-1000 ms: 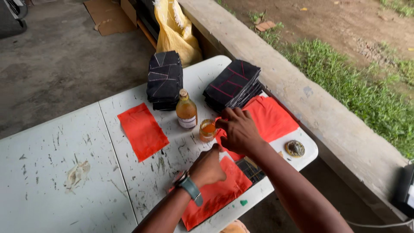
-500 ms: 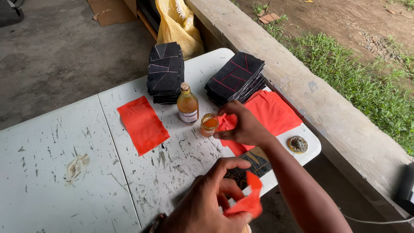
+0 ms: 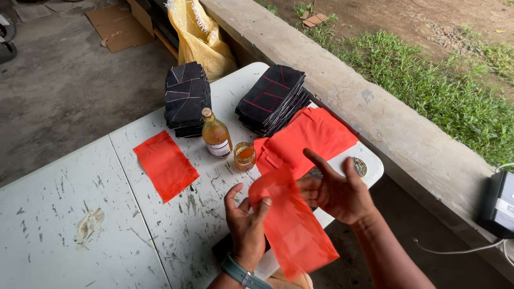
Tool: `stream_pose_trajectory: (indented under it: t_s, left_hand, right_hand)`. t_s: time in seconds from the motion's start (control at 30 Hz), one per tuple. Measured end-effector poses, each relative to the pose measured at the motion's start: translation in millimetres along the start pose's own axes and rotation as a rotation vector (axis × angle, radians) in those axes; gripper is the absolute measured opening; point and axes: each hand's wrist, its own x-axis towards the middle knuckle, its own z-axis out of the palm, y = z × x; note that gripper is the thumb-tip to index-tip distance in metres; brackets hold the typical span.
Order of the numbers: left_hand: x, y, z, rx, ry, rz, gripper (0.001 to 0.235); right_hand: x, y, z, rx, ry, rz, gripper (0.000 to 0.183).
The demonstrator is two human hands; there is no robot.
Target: The person pours a yellow liquid from a bottle into a small glass jar, then uses a sponge to apply the liquid onto red fabric pieces laid on a table. They repeatedly dip the sponge into the jar and rub the liquid onto each fabric piece, placing treated pieces aside.
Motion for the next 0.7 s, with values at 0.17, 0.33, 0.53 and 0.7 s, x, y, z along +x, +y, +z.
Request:
stream_pose_trajectory:
  t_s: [0.17, 0.33, 0.53, 0.7]
  left_hand:
    - [35.6, -19.5, -30.7, 0.106, 0.132, -0.035, 0.074]
    - [58.5, -23.6, -40.8, 0.201, 0.121, 0.019, 0.072]
    - [72.2, -21.0, -43.9, 0.217, 0.177, 0.072, 0.07]
    - [81.7, -23.1, -46.4, 0.226, 0.196, 0.069, 0.068]
  right_hand:
    - [53.0, 6.6, -2.2, -0.232, 0.081, 0.103, 0.104]
    - [45.8, -9.3, 6.1, -0.772, 0.236, -0.056, 0.087]
    - [-46.5, -14.5, 25.6, -0.821, 0.213, 0.171, 0.096]
    - [-67.9, 15.8, 35.2, -0.79, 0.225, 0.518, 0.105]
